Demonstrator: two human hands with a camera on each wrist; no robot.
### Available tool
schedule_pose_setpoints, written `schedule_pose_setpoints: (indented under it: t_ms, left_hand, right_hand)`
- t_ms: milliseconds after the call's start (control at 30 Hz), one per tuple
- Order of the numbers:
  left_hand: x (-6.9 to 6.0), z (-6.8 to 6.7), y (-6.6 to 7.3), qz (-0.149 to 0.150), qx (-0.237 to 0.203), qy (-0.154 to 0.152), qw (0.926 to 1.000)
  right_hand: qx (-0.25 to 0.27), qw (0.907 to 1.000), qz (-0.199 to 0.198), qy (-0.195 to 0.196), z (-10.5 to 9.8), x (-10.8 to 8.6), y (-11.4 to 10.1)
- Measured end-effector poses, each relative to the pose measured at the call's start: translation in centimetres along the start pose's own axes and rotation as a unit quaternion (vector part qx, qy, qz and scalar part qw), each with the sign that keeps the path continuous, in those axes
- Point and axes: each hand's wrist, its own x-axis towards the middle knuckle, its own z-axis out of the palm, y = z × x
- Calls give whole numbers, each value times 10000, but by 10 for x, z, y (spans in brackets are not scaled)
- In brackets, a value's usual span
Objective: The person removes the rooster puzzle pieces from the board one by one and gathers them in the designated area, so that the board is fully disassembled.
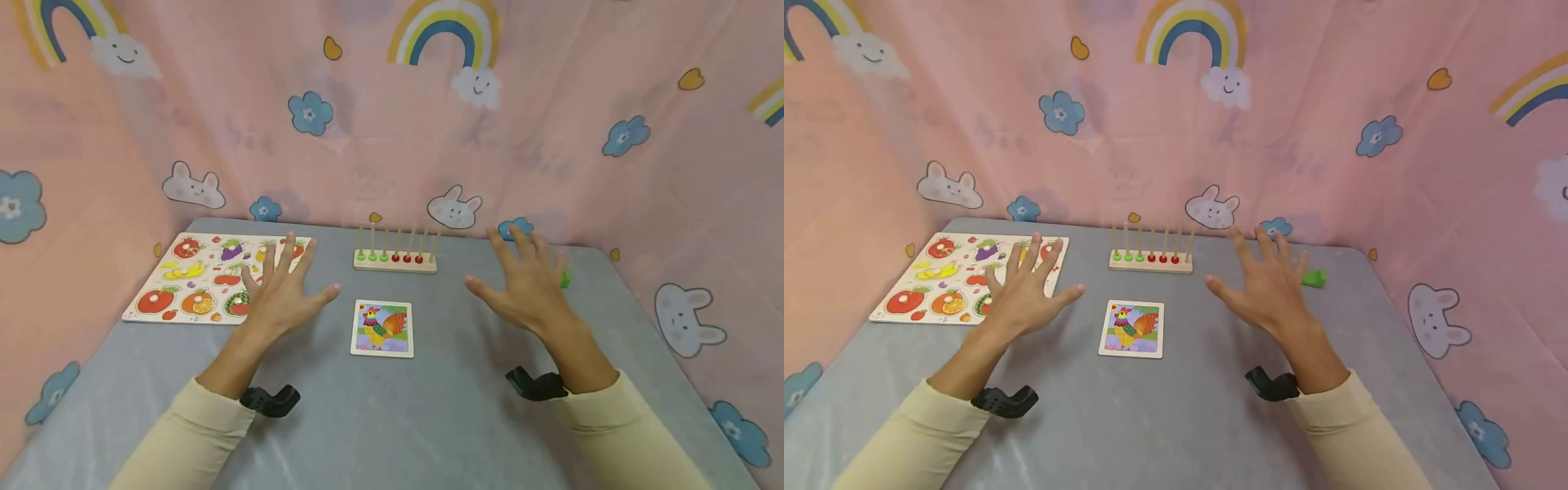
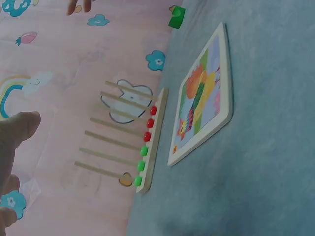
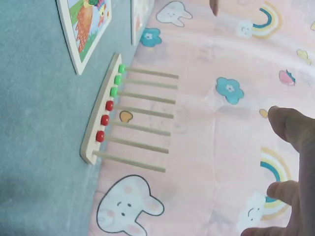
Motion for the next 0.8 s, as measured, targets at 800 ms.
schedule_pose_setpoints:
  t_ms: [800]
  left_hand:
    - [-8, 59, 30, 1204, -482, -87, 9915]
  right_hand:
    - [1237, 9817, -1428, 253, 39, 16, -23]
